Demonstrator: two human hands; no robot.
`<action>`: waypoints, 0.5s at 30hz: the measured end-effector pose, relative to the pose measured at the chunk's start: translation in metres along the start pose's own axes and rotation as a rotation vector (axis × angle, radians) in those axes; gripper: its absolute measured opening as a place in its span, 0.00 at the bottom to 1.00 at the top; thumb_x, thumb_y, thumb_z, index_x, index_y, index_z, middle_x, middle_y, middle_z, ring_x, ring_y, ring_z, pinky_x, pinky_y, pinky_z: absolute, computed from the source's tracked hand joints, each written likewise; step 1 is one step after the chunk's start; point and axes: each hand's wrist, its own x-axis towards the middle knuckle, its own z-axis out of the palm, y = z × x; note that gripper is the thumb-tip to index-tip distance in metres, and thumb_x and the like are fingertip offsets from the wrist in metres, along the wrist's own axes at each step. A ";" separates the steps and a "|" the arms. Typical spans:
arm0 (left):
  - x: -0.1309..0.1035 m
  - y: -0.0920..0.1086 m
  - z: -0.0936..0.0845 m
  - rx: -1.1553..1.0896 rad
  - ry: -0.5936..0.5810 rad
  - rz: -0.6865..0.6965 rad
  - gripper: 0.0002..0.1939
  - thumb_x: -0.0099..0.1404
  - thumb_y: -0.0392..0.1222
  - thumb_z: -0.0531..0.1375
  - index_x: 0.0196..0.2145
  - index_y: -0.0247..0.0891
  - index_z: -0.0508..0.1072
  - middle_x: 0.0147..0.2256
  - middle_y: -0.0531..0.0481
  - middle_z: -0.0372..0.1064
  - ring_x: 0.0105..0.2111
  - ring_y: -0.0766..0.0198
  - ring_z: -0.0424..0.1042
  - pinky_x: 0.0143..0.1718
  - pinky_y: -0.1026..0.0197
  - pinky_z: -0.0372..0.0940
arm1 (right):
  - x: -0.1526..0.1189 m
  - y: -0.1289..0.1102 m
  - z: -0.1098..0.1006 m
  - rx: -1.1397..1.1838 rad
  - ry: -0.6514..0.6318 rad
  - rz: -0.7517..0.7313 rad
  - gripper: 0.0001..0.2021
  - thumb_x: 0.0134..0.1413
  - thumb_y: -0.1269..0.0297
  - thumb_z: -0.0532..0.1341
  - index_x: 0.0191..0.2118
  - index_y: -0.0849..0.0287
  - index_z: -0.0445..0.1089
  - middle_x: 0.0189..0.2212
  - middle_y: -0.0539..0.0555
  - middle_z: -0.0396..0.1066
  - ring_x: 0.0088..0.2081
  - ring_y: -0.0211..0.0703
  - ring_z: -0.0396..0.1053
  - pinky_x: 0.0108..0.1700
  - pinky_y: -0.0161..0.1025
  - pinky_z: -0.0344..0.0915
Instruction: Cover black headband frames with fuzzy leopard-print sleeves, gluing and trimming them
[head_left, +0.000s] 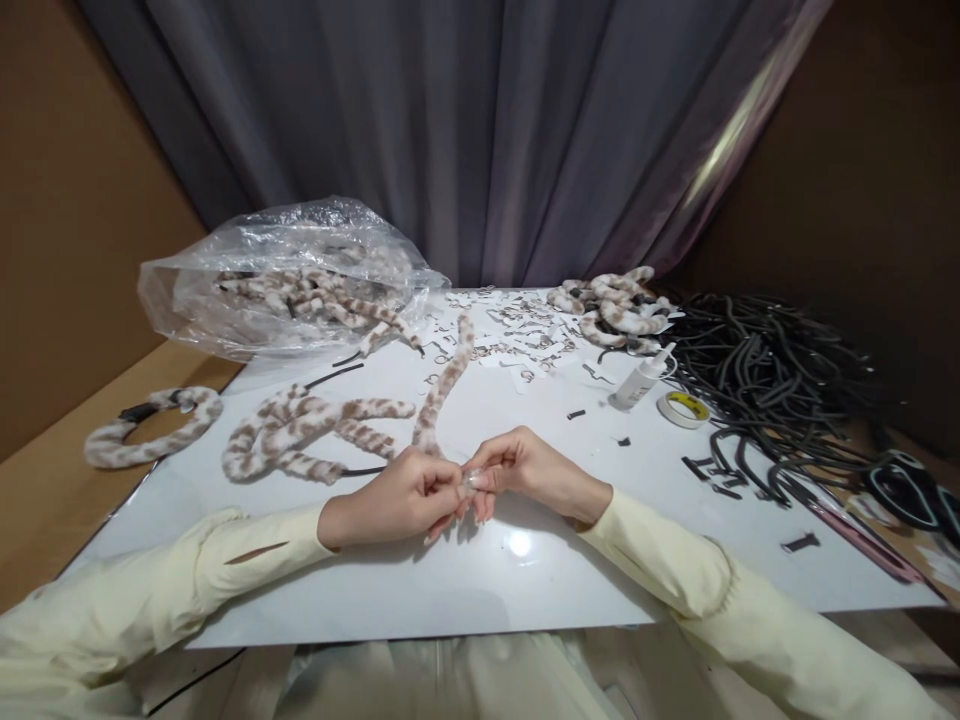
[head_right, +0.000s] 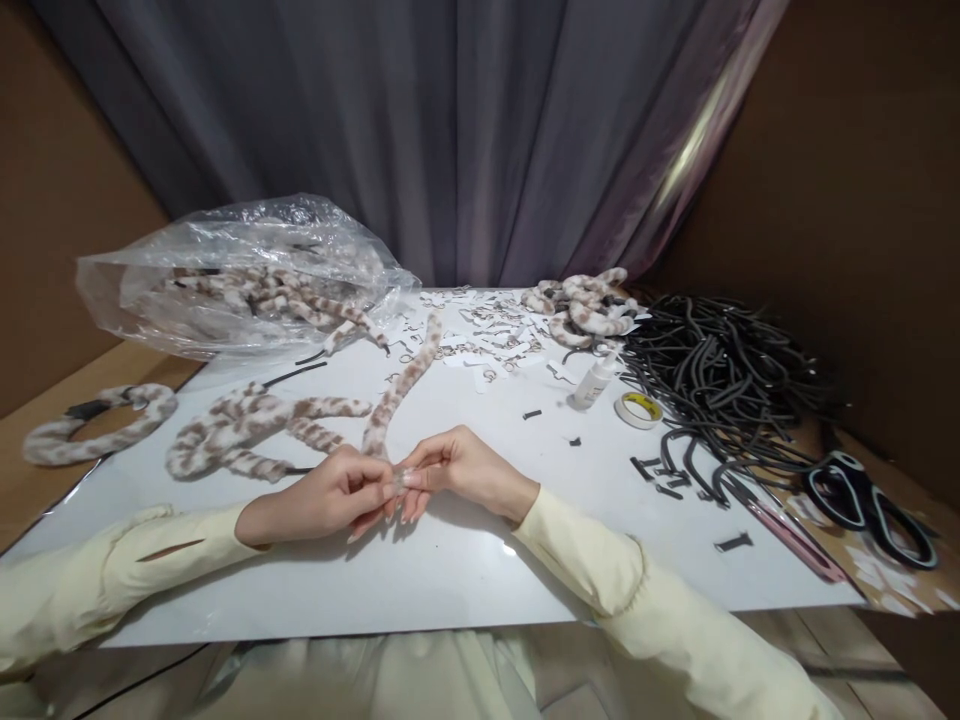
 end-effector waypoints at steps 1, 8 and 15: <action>0.000 0.000 0.001 0.013 -0.011 0.019 0.14 0.63 0.37 0.50 0.24 0.33 0.70 0.11 0.57 0.58 0.12 0.73 0.58 0.16 0.72 0.55 | 0.000 0.000 0.001 0.000 0.000 0.011 0.12 0.41 0.61 0.69 0.27 0.68 0.73 0.19 0.54 0.73 0.21 0.39 0.72 0.27 0.36 0.69; 0.000 -0.003 0.005 0.206 0.053 0.224 0.12 0.58 0.30 0.50 0.19 0.33 0.67 0.12 0.57 0.60 0.12 0.75 0.58 0.14 0.74 0.52 | -0.001 0.002 0.008 -0.056 0.070 -0.013 0.16 0.35 0.58 0.70 0.20 0.67 0.69 0.17 0.54 0.72 0.20 0.40 0.72 0.24 0.35 0.69; 0.000 -0.006 0.003 0.226 0.086 0.258 0.13 0.58 0.30 0.51 0.19 0.33 0.68 0.12 0.56 0.61 0.12 0.76 0.57 0.14 0.74 0.51 | -0.002 -0.001 0.005 -0.066 0.046 0.001 0.16 0.37 0.57 0.69 0.22 0.67 0.70 0.18 0.55 0.73 0.22 0.40 0.72 0.28 0.37 0.70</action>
